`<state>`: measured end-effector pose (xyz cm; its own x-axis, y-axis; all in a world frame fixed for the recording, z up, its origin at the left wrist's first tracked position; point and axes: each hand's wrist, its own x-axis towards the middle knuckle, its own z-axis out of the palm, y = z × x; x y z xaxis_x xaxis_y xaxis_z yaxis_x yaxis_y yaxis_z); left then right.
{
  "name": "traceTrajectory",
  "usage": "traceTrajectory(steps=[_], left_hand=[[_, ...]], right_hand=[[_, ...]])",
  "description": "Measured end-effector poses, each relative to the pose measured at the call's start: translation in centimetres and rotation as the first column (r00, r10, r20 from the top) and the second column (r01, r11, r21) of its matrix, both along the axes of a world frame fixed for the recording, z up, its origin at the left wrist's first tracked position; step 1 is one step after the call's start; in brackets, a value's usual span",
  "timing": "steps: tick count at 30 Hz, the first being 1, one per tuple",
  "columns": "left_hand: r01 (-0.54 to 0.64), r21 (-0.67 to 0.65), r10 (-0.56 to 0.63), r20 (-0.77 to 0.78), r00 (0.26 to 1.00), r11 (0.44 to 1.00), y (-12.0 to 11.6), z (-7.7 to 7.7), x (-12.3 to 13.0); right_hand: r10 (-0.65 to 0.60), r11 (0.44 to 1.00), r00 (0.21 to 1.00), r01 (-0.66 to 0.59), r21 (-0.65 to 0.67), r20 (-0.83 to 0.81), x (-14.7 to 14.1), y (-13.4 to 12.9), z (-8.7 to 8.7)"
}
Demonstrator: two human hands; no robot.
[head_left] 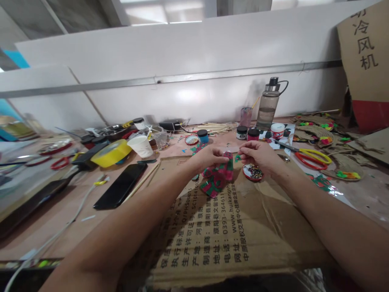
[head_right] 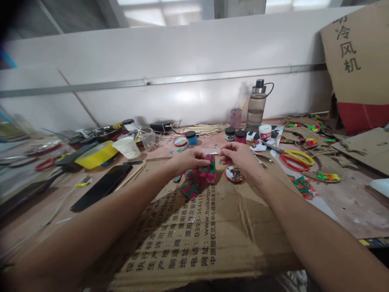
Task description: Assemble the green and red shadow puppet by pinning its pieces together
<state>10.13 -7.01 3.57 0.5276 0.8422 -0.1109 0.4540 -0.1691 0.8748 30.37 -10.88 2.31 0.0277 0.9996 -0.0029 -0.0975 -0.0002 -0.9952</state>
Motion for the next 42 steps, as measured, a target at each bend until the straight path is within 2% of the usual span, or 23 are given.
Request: traceTrajectory(steps=[3,8,10,12,14,16,19,22,25,30,36,39,42], left_hand=[[0.085,0.000,-0.085,-0.095,0.992,0.996,-0.3,0.1,-0.2],[0.201,0.012,-0.190,-0.282,0.941,0.980,-1.6,1.1,-0.8],[0.192,0.064,-0.161,-0.326,0.931,0.979,-2.2,1.4,-1.0],[0.144,0.191,-0.070,-0.350,0.934,0.971,-2.8,1.4,-1.4],[0.120,0.321,0.009,-0.374,0.927,0.940,-3.4,1.3,-1.8],[0.176,0.379,0.007,-0.436,0.900,0.908,-3.9,1.0,-2.2],[0.318,0.368,-0.053,-0.577,0.815,0.874,-4.4,0.7,-2.7],[0.381,0.372,-0.068,-0.634,0.770,0.846,-4.5,0.6,-2.8],[0.366,0.380,-0.075,-0.599,0.797,0.850,-4.2,0.4,-2.7],[0.287,0.280,-0.123,-0.484,0.866,0.916,-3.7,0.2,-2.5],[0.202,0.171,-0.136,-0.334,0.933,0.964,-2.8,2.3,-3.6],[0.107,0.191,-0.055,-0.256,0.965,0.976,-2.2,3.2,-4.2],[-0.013,0.260,0.051,-0.138,0.989,0.965,-1.9,3.2,-4.3]], right_hand=[[-0.003,1.000,1.000,0.003,0.002,0.028,0.0,-0.2,0.2],[-0.015,1.000,0.999,0.015,-0.018,0.050,-0.2,-0.4,0.5],[-0.010,1.000,0.998,0.011,-0.015,0.054,-0.2,-0.4,0.6],[0.005,1.000,0.998,-0.005,-0.006,0.067,-0.1,-0.4,0.5],[0.023,1.000,0.997,-0.023,0.004,0.074,0.0,-0.4,0.3],[0.043,0.999,0.997,-0.044,0.014,0.066,-0.1,-0.4,0.2],[0.070,0.997,0.996,-0.071,0.022,0.052,-0.4,-0.6,0.1],[0.071,0.997,0.996,-0.072,0.019,0.055,-0.9,-0.9,0.2],[0.086,0.996,0.995,-0.087,0.009,0.054,-1.3,-1.2,0.3],[0.120,0.992,0.991,-0.118,-0.037,0.060,-1.4,-1.1,-0.1],[0.192,0.981,0.978,-0.188,-0.050,0.078,-1.8,-1.2,-0.2],[0.219,0.976,0.963,-0.217,-0.031,0.156,-2.5,-1.9,0.5],[0.213,0.974,0.945,-0.226,0.026,0.248,-3.1,-2.7,1.4]])
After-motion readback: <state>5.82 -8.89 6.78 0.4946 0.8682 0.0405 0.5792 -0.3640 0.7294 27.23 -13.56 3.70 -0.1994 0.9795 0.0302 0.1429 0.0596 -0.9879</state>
